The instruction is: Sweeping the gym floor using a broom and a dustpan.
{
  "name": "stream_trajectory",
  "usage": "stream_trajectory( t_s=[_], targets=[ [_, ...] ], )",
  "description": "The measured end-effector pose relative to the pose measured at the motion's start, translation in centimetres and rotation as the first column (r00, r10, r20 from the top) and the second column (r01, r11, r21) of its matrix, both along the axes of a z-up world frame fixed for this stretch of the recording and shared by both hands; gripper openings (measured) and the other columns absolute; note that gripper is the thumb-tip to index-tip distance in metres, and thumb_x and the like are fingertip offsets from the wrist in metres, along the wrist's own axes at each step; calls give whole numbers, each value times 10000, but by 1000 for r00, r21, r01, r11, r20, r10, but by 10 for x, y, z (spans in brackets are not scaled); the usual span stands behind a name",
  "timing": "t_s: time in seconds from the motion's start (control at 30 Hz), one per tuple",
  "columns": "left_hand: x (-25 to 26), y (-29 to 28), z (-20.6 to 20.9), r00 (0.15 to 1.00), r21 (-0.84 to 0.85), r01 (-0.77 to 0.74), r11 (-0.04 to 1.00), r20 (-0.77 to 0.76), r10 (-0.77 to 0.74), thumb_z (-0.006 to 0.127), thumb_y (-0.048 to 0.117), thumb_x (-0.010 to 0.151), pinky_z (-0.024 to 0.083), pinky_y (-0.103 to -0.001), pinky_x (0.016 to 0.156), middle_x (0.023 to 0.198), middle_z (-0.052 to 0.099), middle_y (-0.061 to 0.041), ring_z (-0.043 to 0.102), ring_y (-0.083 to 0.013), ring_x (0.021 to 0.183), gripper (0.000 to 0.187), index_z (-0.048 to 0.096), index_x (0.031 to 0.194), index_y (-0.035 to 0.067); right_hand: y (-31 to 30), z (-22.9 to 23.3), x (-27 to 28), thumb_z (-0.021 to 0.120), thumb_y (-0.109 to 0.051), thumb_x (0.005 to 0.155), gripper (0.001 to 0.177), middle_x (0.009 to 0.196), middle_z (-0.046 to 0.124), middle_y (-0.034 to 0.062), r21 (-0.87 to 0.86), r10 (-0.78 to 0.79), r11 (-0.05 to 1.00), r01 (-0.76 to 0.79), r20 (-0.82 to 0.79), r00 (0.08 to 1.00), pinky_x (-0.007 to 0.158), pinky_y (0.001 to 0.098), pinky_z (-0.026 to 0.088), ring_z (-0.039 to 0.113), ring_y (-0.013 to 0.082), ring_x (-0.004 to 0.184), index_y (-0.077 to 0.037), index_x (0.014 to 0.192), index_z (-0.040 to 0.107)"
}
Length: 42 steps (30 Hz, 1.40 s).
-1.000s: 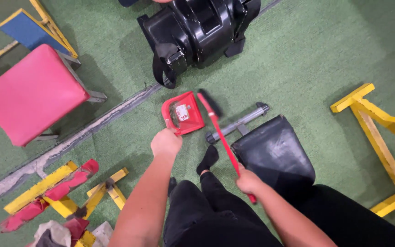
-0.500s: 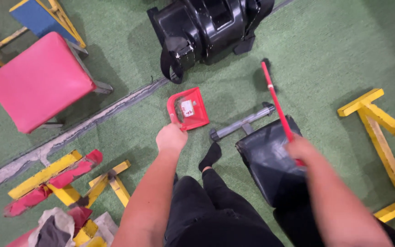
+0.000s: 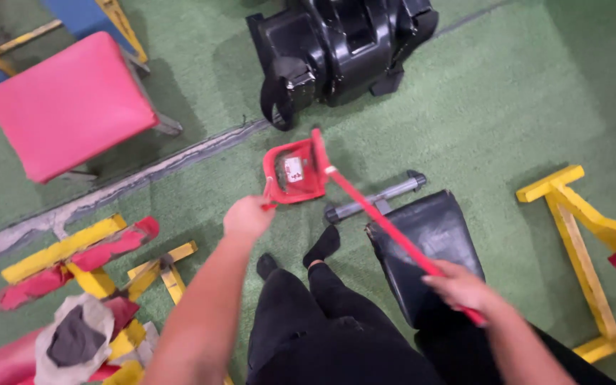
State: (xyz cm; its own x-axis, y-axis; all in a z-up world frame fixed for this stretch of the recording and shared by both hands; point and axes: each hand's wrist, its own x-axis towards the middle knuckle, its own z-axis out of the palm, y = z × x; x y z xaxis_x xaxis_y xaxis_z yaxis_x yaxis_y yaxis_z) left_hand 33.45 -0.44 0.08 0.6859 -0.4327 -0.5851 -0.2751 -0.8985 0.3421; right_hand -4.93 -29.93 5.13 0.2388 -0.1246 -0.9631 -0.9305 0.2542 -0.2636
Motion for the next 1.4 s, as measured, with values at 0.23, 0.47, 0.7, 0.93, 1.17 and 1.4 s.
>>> stream_trajectory(
  t_s=[0.23,0.47,0.7,0.93,1.17,1.4],
  targets=[
    [-30,160,-10,983,-61,-183,981,-11,182,702,444,826,583,-450,838,1016,766,-117,737,-337,942,391,766,1180,294,-111,-20,-45,640,-217,918,432,801,667,12,-213,86,972,-103,-89,992,461,317,497,672,147,562,-147,1338,571],
    [-60,233,1,912,-8,-410,912,-14,409,699,452,847,586,-443,853,990,778,-144,754,-327,942,407,763,1190,243,-148,-166,6,653,-357,985,292,649,500,27,-218,-11,976,-19,-134,991,414,355,358,423,165,465,-88,930,554],
    [-62,249,2,897,123,-439,890,1,442,679,421,852,571,-479,882,1066,764,-122,724,-336,1008,362,775,1170,278,131,-306,52,657,-196,873,218,878,758,185,-387,618,650,-654,-232,751,693,489,608,754,325,778,-19,964,745],
    [-47,253,4,897,115,-440,891,-2,443,681,427,858,574,-479,883,1072,765,-107,723,-331,1022,338,787,1139,273,253,-91,101,598,-115,883,781,914,760,184,-137,675,716,-684,-111,729,656,447,595,722,320,696,-162,1598,287],
    [-25,269,9,898,52,-435,899,-46,437,717,474,833,579,-458,878,1055,767,-112,732,-324,1006,374,789,1132,261,151,-19,40,670,-227,931,487,651,502,4,-14,255,967,-255,101,962,368,305,346,418,127,424,-97,1387,560],
    [27,242,14,920,22,-384,923,-81,385,682,497,862,589,-456,858,1002,787,-129,752,-322,964,374,794,1126,258,54,-11,-12,617,-225,962,476,695,530,22,-152,-77,986,67,-56,995,406,309,316,409,147,481,-249,1421,496]
  ],
)
